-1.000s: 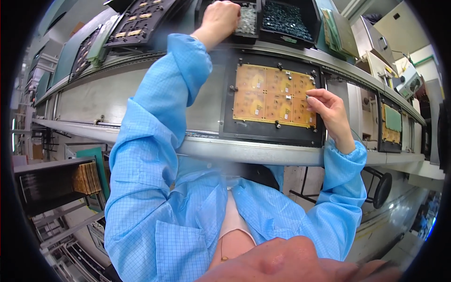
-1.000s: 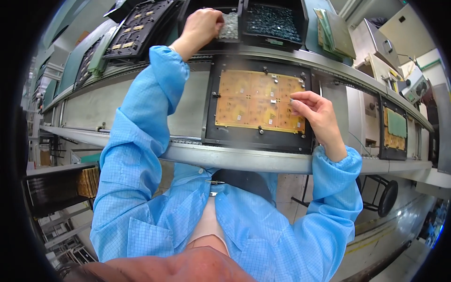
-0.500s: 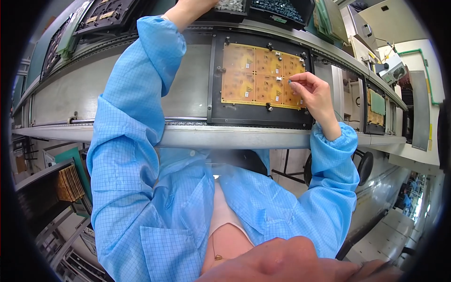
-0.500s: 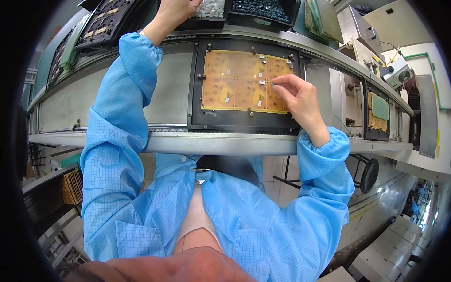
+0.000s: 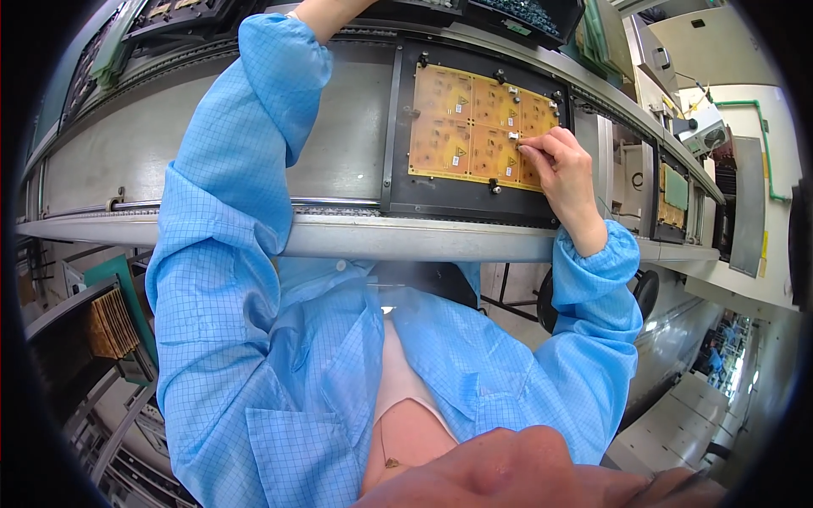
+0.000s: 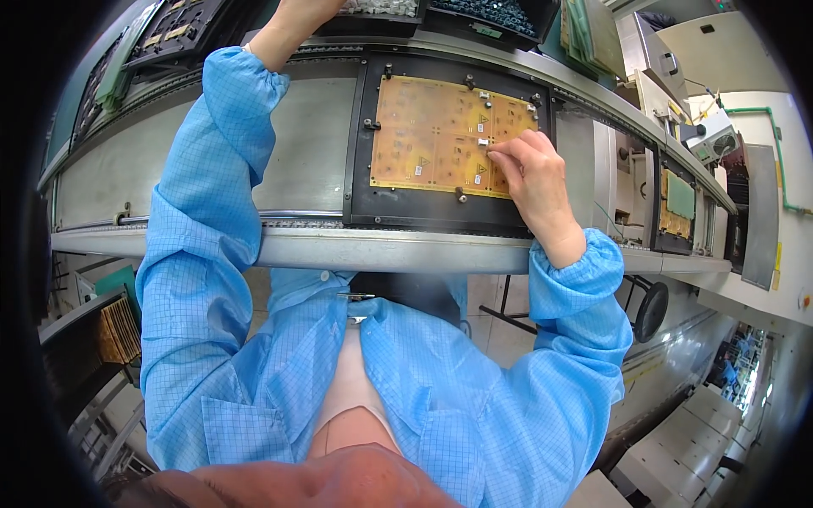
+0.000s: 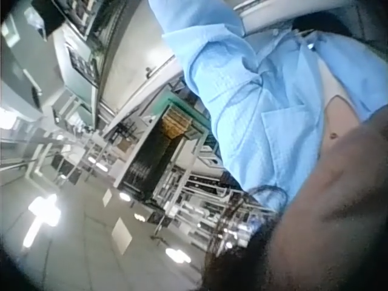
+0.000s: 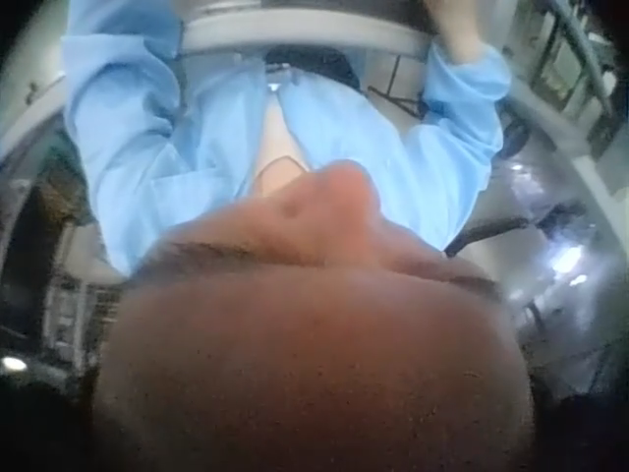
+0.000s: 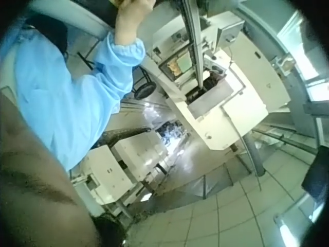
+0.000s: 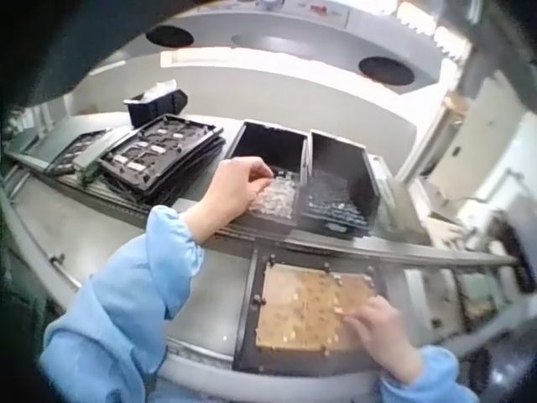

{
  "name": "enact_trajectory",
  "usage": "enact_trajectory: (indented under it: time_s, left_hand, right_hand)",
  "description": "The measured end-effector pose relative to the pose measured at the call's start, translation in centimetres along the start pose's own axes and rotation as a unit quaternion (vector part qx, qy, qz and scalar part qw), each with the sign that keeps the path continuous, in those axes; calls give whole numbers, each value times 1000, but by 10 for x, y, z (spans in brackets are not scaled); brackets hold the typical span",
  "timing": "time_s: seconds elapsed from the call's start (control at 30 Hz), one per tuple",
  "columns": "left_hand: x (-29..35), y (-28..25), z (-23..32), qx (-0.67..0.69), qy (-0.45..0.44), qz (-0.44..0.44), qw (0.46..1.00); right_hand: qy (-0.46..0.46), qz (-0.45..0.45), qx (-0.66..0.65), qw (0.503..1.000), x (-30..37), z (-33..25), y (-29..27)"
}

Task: The person assembles electronic components onto printed circuit boards by hand at an industrial workbench.

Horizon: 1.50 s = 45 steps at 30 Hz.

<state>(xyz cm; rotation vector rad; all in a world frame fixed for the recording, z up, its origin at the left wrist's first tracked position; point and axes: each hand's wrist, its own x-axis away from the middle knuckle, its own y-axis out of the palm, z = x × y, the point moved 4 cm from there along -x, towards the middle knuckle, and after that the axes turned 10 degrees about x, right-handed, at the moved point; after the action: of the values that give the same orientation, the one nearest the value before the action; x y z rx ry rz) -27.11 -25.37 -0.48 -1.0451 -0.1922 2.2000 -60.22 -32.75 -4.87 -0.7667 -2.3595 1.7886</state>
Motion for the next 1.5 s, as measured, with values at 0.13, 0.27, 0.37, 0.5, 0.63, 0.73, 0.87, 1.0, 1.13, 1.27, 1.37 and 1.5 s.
enact_trajectory:
  time_s: [0.13,0.27,0.37,0.5,0.63,0.73,0.87,1.0,1.13,1.27,1.37,1.5]
  left_hand:
    - [-1,-3,6,-20,3,7,1000]
    - [3,-7,19,39,-13,20,999]
    - [7,-16,29,78,-25,33,996]
    - [11,-14,17,385,-106,-37,916]
    - [18,-21,42,139,-99,-5,985]
    - [25,-24,40,147,-133,-22,980]
    - [40,-16,37,168,-182,-66,966]
    - [62,-5,34,258,-259,-115,924]
    - [77,5,39,299,-262,-171,902]
    - [81,4,48,334,-269,-185,884]
    - [89,7,48,345,-310,-191,865]
    - [100,8,43,296,-237,-220,899]
  right_hand:
    - [-14,1,46,999,-1,-5,-3]
    - [-13,2,88,996,-2,-10,-6]
    - [7,-3,101,995,-4,-14,-5]
    - [33,-19,119,992,-3,-14,-5]
    - [41,-38,142,988,-5,-16,-7]
    - [51,-48,144,987,-7,-16,-7]
    - [62,-63,156,984,-6,-15,-11]
    - [66,-62,145,985,-10,-18,-11]
    - [81,-74,147,983,-11,-13,-11]
    - [78,-62,148,984,-11,-13,-13]
    - [58,-35,169,983,-7,-17,-12]
    - [20,25,220,975,-1,-23,-6]
